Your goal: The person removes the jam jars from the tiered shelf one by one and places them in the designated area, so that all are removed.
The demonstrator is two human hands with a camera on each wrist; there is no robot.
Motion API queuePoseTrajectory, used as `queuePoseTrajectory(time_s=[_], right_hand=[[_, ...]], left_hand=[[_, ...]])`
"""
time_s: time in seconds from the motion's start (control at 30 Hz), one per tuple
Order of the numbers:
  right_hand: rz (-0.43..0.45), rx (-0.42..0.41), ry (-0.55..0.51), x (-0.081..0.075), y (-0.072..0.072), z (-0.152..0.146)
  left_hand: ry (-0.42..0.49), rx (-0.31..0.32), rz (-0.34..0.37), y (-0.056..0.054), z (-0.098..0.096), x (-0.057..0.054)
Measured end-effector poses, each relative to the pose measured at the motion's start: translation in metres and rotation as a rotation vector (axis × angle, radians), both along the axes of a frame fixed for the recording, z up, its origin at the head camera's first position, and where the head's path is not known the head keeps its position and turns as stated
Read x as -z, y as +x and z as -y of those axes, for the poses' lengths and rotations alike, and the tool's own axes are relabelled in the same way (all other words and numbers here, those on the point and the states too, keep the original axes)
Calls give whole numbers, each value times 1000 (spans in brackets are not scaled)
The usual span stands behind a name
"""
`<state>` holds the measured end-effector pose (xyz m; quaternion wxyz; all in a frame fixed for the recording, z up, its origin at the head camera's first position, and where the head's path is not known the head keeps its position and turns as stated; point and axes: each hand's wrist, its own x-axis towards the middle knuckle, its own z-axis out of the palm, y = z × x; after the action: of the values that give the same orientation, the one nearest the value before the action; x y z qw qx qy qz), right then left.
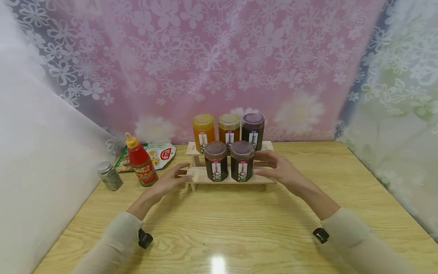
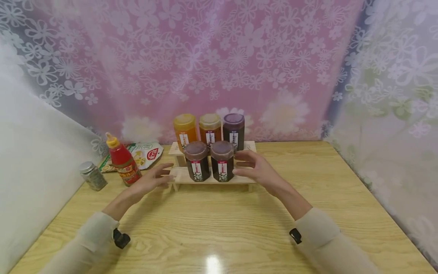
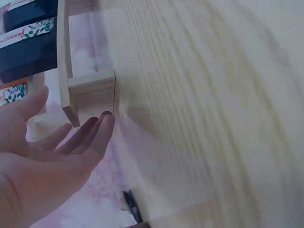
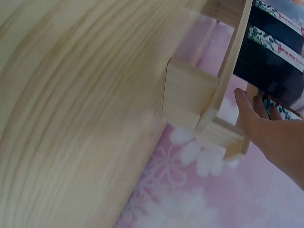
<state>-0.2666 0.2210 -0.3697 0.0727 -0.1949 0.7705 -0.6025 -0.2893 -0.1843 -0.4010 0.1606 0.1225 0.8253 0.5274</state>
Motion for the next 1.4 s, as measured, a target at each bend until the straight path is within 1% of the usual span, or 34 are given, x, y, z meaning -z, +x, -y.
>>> queuePoseTrajectory(time_s=[0.1,0.2,0.3,0.4,0.6,0.67,0.77,0.87,1.03,1.17,1.3,1.4], right_hand=[[22,-3,-38,2,-2,9],[47,21,-56,4,-4,17],[59,59,-55,6,-5,25],[52,103,-43,9,-7,31],[63,199,-50,9,-4,50],[60,227,-40,8,-2,56],[42,263,-14,8,-2,63],[18,294,7,9,-2,67],[-23,318,79,9,-2,69],[-25,325,135,9,0,63],[-10,298,127,7,5,54],[-1,271,95,4,8,48]], left_hand=[[67,-11,35,-2,0,5],[114,-9,52,-4,0,9],[121,-17,52,-6,-1,11],[112,-22,44,-7,-3,13],[99,-34,24,-5,-5,15],[107,-35,20,-5,-6,16],[134,-55,35,-6,-6,16],[164,-61,51,-6,-7,17],[191,-61,51,-6,-7,18],[201,-47,54,-4,-8,18],[193,-49,63,-4,-9,17],[184,-58,66,-4,-8,15]])
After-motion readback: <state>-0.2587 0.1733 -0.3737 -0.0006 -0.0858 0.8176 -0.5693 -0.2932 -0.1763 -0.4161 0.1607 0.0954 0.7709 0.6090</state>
